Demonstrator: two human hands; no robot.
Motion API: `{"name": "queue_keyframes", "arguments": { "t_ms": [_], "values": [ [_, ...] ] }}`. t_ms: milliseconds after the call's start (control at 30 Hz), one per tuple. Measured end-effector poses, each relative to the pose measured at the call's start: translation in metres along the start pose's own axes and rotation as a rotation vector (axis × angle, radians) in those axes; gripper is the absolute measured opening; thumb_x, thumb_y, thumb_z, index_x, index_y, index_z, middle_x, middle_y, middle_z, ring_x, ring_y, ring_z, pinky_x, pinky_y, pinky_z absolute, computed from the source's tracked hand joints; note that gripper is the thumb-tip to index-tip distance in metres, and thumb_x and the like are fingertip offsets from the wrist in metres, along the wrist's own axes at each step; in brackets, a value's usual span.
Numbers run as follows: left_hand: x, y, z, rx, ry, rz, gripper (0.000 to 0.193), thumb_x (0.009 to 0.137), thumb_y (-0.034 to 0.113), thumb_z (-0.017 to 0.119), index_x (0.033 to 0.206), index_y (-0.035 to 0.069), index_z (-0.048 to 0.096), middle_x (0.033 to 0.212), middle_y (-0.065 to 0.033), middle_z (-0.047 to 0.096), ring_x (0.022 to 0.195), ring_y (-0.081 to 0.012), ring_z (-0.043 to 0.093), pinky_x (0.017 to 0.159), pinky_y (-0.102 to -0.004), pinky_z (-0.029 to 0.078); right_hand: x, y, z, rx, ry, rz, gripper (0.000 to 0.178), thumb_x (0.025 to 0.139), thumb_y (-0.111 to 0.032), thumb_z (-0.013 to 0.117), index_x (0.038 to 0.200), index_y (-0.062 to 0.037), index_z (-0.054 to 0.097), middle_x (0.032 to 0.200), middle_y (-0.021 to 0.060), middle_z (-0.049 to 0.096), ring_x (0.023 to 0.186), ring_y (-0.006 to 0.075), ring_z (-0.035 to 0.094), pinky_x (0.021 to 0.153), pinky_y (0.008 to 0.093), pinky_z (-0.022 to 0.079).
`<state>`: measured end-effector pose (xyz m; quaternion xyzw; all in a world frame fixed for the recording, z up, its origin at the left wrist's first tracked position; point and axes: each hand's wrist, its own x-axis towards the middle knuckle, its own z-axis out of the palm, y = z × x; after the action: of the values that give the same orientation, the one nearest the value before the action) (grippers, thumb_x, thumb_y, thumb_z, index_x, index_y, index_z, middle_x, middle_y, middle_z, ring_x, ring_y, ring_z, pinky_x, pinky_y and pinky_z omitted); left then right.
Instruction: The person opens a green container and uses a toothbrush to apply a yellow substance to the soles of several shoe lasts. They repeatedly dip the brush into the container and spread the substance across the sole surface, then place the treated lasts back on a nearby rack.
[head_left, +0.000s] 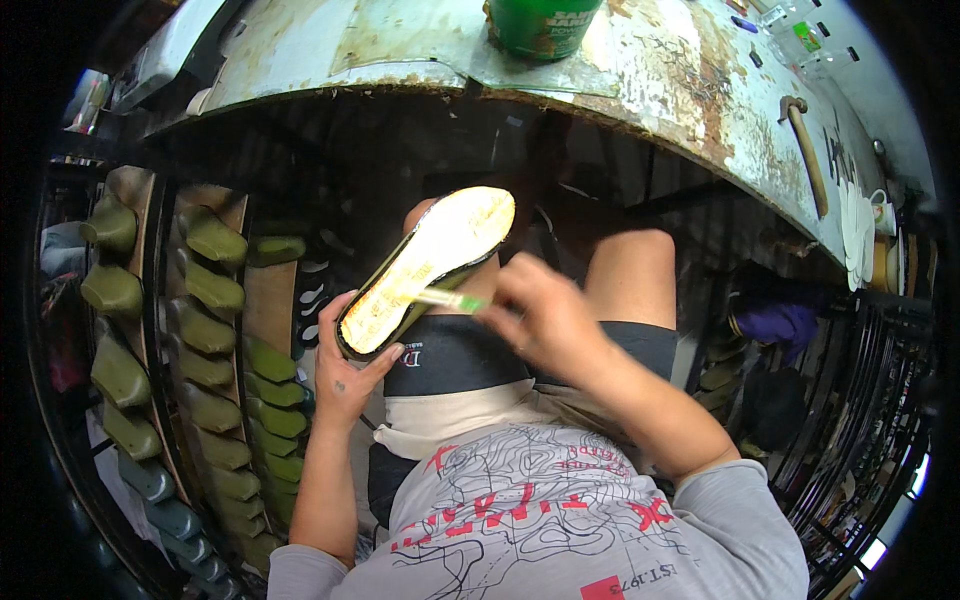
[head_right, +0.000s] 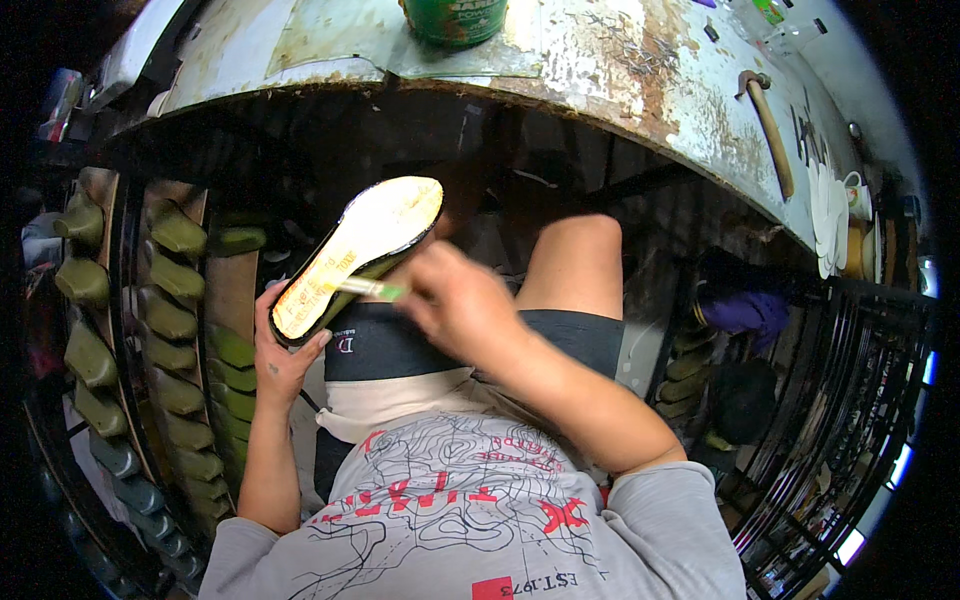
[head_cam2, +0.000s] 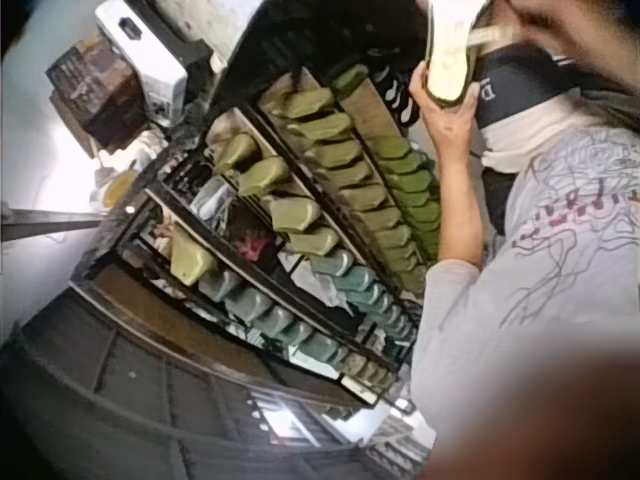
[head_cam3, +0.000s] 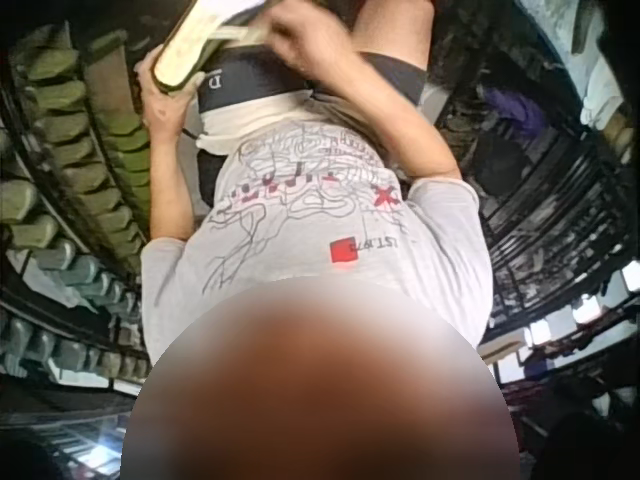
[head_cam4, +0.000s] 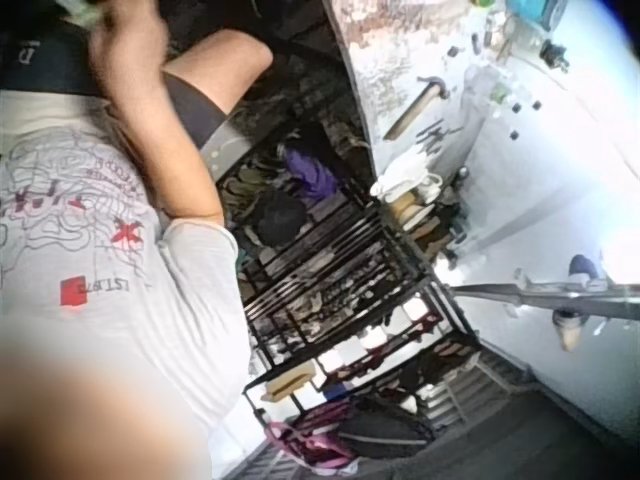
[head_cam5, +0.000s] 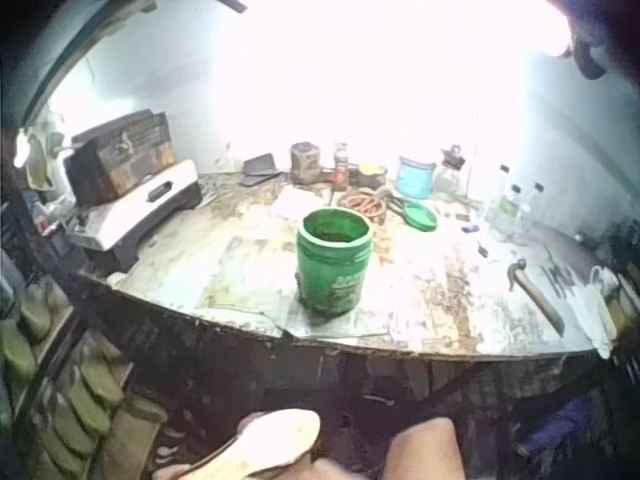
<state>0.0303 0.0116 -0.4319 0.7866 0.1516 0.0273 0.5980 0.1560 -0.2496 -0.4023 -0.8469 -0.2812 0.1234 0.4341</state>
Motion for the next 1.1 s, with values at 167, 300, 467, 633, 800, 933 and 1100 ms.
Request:
{"name": "queue_keyframes", "arguments": {
  "t_ms": [167,300,467,633,800,933,1100],
  "values": [
    [0.001,0.005,-0.004,0.123,0.003,0.015,0.080,0.077,0.007,0.086,0.145,0.003,0.043,0.132,-0.0140,0.061,0.122,-0.0197,0.061,0.108,-0.0348,0.046,-0.004,0.005,-0.003,0.026,0.133,-0.026,0.025,0.081,-0.008,0.084,0.080,-0.0009,0.059,0.080,0.0120,0.054,0.071,0.0285,0.056,0.062,0.0378,0.044],
    [0.004,0.007,-0.004,0.013,0.002,-0.038,0.079,0.076,0.007,0.085,0.144,0.003,0.044,0.134,-0.0125,0.059,0.123,-0.0193,0.059,0.110,-0.0346,0.044,-0.001,0.024,-0.021,-0.080,0.163,0.131,0.025,0.079,-0.004,0.084,0.078,0.0001,0.059,0.076,0.0093,0.054,0.071,0.0228,0.054,0.063,0.0349,0.042],
    [0.009,0.009,0.000,0.043,-0.013,0.011,0.080,0.077,0.010,0.089,0.143,0.004,0.045,0.129,-0.0134,0.065,0.121,-0.0199,0.063,0.106,-0.0340,0.048,-0.015,-0.005,-0.011,0.089,-0.017,0.011,0.025,0.079,-0.006,0.085,0.081,0.0006,0.061,0.080,0.0115,0.054,0.072,0.0281,0.055,0.065,0.0376,0.044],
    [0.008,0.014,0.001,0.108,0.007,0.030,0.078,0.077,0.011,0.090,0.142,0.004,0.047,0.127,-0.0142,0.067,0.118,-0.0203,0.065,0.103,-0.0341,0.050,-0.007,-0.018,0.000,0.070,0.064,0.056,0.024,0.078,-0.005,0.084,0.079,0.0009,0.061,0.078,0.0111,0.054,0.070,0.0251,0.054,0.063,0.0364,0.043],
    [0.008,0.016,0.001,0.140,0.009,0.044,0.079,0.077,0.014,0.091,0.142,0.004,0.047,0.124,-0.0155,0.070,0.114,-0.0206,0.068,0.099,-0.0351,0.053,-0.008,-0.037,0.011,0.168,-0.224,-0.056,0.028,0.080,-0.011,0.085,0.082,-0.0014,0.059,0.086,0.0143,0.053,0.078,0.0353,0.058,0.067,0.0420,0.047],
    [0.008,0.018,0.004,0.180,0.029,0.097,0.080,0.076,0.016,0.092,0.141,0.005,0.048,0.119,-0.0164,0.073,0.110,-0.0229,0.072,0.095,-0.0356,0.056,0.000,-0.036,0.004,0.134,0.017,-0.098,0.024,0.080,-0.006,0.084,0.082,-0.0008,0.060,0.081,0.0114,0.054,0.072,0.0278,0.056,0.064,0.0376,0.045],
    [0.010,0.017,0.007,0.280,0.024,0.211,0.081,0.075,0.020,0.093,0.141,0.003,0.048,0.117,-0.0182,0.072,0.107,-0.0276,0.074,0.093,-0.0379,0.058,0.008,-0.041,0.011,0.099,-0.068,-0.065,0.024,0.080,-0.006,0.083,0.085,-0.0014,0.060,0.089,0.0137,0.057,0.079,0.0327,0.062,0.068,0.0402,0.049]
  ]
}}
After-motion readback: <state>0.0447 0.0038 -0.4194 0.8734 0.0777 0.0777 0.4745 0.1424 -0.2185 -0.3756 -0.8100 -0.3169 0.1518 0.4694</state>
